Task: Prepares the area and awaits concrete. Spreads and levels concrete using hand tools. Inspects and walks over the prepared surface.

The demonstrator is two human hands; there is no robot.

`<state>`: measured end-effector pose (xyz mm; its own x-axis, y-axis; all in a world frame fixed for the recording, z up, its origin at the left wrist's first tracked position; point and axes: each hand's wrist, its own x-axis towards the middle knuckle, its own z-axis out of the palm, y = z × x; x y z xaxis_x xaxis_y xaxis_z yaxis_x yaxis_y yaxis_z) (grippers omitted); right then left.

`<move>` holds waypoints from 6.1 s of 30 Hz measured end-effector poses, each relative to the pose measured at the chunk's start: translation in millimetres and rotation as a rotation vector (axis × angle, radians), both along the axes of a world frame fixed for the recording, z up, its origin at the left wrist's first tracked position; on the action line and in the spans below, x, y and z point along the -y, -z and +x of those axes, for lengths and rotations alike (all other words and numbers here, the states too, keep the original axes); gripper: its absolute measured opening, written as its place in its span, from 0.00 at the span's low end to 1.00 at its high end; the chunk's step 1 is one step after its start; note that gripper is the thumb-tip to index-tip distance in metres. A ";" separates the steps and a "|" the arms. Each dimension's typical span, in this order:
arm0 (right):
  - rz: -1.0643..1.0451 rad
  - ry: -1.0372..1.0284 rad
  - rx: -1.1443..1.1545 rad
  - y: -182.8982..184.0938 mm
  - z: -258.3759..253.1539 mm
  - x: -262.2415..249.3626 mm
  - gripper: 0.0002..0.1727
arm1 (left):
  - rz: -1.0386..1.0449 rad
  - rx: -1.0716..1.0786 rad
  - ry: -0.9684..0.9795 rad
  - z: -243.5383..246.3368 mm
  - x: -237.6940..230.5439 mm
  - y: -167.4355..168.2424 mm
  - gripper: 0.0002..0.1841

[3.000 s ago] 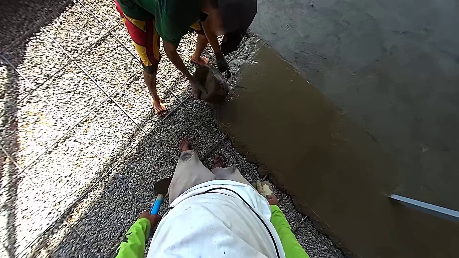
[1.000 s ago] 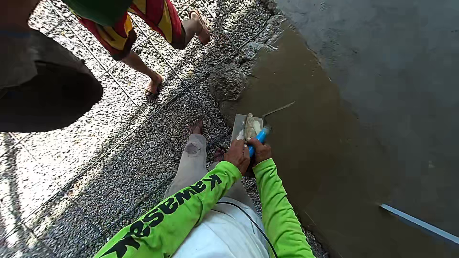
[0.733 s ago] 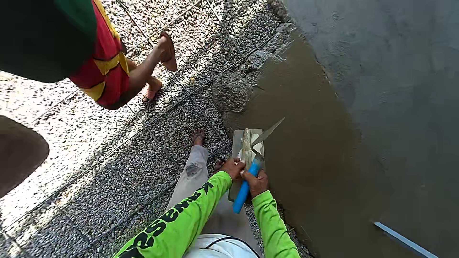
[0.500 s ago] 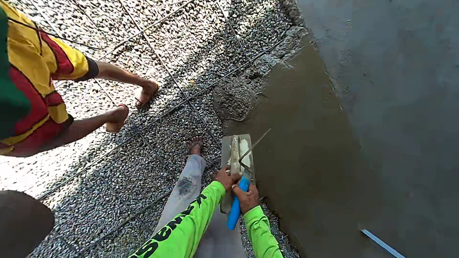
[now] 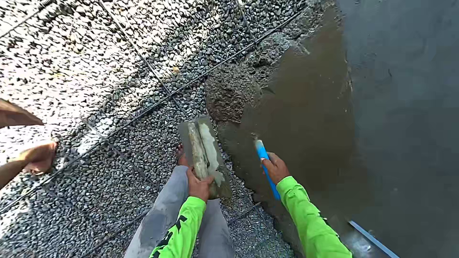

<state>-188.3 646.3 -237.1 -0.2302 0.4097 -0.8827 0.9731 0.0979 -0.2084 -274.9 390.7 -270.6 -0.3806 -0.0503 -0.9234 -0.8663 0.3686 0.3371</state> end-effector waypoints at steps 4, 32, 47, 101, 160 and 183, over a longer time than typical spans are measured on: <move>0.066 -0.238 0.055 107.2 -27.3 -57.7 0.28 | -0.015 -0.103 -0.179 7.2 10.7 61.0 0.50; 0.357 -0.682 0.058 344.6 -164.0 -61.9 0.33 | 0.045 -0.121 -0.237 0.7 15.5 165.6 0.47; 0.439 -0.413 0.073 330.9 -113.7 -112.4 0.29 | 0.029 -0.136 -0.259 4.8 11.8 170.5 0.46; -0.117 -0.600 0.089 309.6 34.9 -50.9 0.28 | -0.002 -0.086 -0.266 8.2 1.1 173.2 0.41; 0.126 -0.043 -0.079 336.1 -135.4 22.4 0.25 | 0.006 -0.046 -0.404 -23.9 13.0 175.2 0.41; 0.158 -0.388 -0.065 334.1 -146.6 33.1 0.26 | 0.002 -0.060 -0.384 -25.1 17.3 176.3 0.46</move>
<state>-334.9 613.2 -571.2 -0.4474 0.4110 -0.7943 0.8430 0.4904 -0.2210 -299.9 373.4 -446.9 -0.3878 -0.1980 -0.9002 -0.9198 0.0205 0.3917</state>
